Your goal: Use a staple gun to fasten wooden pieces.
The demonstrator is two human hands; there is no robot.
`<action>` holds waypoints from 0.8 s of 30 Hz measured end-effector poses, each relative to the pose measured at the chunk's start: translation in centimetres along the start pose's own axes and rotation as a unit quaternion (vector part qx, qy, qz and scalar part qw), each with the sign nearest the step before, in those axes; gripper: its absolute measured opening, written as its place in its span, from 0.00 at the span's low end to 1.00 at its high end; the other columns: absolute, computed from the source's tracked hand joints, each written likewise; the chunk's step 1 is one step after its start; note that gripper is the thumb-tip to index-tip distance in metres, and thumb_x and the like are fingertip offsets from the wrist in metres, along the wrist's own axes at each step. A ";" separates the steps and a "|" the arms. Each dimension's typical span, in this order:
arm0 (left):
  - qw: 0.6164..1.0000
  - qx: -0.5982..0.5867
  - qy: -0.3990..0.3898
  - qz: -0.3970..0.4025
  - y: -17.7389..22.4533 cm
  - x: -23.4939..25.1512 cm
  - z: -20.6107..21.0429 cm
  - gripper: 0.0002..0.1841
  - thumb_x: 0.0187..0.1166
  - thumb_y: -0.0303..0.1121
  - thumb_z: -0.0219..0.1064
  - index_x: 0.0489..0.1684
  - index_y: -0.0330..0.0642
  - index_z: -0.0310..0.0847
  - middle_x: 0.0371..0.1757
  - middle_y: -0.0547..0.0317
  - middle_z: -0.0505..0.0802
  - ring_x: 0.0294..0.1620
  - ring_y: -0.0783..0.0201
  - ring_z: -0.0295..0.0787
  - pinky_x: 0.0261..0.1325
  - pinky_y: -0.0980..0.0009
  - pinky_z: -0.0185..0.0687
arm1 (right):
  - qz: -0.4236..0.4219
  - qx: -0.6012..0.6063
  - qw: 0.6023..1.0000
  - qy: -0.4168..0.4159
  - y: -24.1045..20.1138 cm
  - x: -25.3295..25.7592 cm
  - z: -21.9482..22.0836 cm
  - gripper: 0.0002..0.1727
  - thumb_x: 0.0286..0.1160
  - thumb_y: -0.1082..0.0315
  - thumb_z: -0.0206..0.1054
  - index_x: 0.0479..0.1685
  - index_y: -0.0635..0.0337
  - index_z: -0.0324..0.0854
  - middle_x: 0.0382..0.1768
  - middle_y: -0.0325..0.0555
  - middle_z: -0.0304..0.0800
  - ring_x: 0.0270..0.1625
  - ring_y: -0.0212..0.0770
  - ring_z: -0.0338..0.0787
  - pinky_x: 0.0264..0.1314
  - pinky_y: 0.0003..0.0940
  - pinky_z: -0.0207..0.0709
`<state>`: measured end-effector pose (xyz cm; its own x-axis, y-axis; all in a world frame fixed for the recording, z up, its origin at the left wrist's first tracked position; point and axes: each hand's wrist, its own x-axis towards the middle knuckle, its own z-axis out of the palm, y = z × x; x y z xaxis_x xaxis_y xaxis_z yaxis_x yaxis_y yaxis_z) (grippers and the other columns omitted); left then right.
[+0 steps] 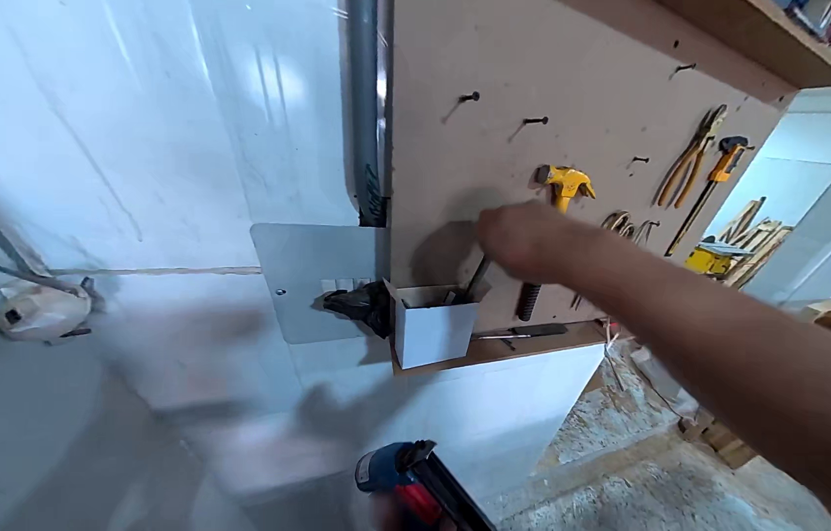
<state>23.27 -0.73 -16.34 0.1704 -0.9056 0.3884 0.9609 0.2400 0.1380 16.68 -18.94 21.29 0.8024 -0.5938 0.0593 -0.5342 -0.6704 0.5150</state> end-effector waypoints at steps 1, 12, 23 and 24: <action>1.000 -0.005 -0.026 -0.017 -0.4 0.6 1.1 0.34 0.73 0.71 0.62 0.50 0.49 0.96 0.28 0.52 0.97 0.27 0.57 0.96 0.33 0.58 0.94 | 0.023 0.008 0.999 0.023 0.5 -2.1 -1.3 0.08 0.82 0.71 0.62 0.53 0.63 0.82 0.56 0.59 0.86 0.57 0.64 0.88 0.51 0.66 0.81; 0.992 -0.015 -0.094 -0.084 -9.4 4.3 7.9 0.38 0.74 0.72 0.60 0.47 0.41 0.92 0.24 0.51 0.94 0.23 0.56 0.94 0.33 0.58 0.93 | 0.247 0.334 0.859 0.299 -7.2 -33.0 9.6 0.07 0.84 0.55 0.61 0.43 0.40 0.84 0.44 0.21 0.88 0.41 0.19 0.86 0.38 0.21 0.85; 0.939 -0.053 -0.181 -0.286 -26.3 -2.8 15.5 0.40 0.73 0.74 0.58 0.47 0.41 0.93 0.27 0.50 0.95 0.28 0.55 0.96 0.38 0.57 0.94 | 0.433 0.251 0.823 0.270 -9.9 -52.9 11.3 0.10 0.86 0.58 0.58 0.39 0.47 0.83 0.44 0.30 0.89 0.38 0.22 0.87 0.37 0.20 0.83; 0.934 -0.056 -0.188 -0.300 -27.8 -3.9 16.1 0.40 0.74 0.74 0.58 0.48 0.41 0.93 0.27 0.50 0.95 0.28 0.56 0.96 0.39 0.57 0.94 | 0.446 0.248 0.819 0.262 -10.3 -55.0 11.3 0.10 0.86 0.58 0.58 0.39 0.47 0.83 0.44 0.31 0.89 0.39 0.24 0.87 0.38 0.20 0.83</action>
<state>-7.66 1.75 -6.98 -0.4733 -0.6738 0.5673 0.8796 -0.3274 0.3450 -24.93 15.60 3.06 -0.0306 -0.7604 0.6488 -0.9078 -0.2505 -0.3363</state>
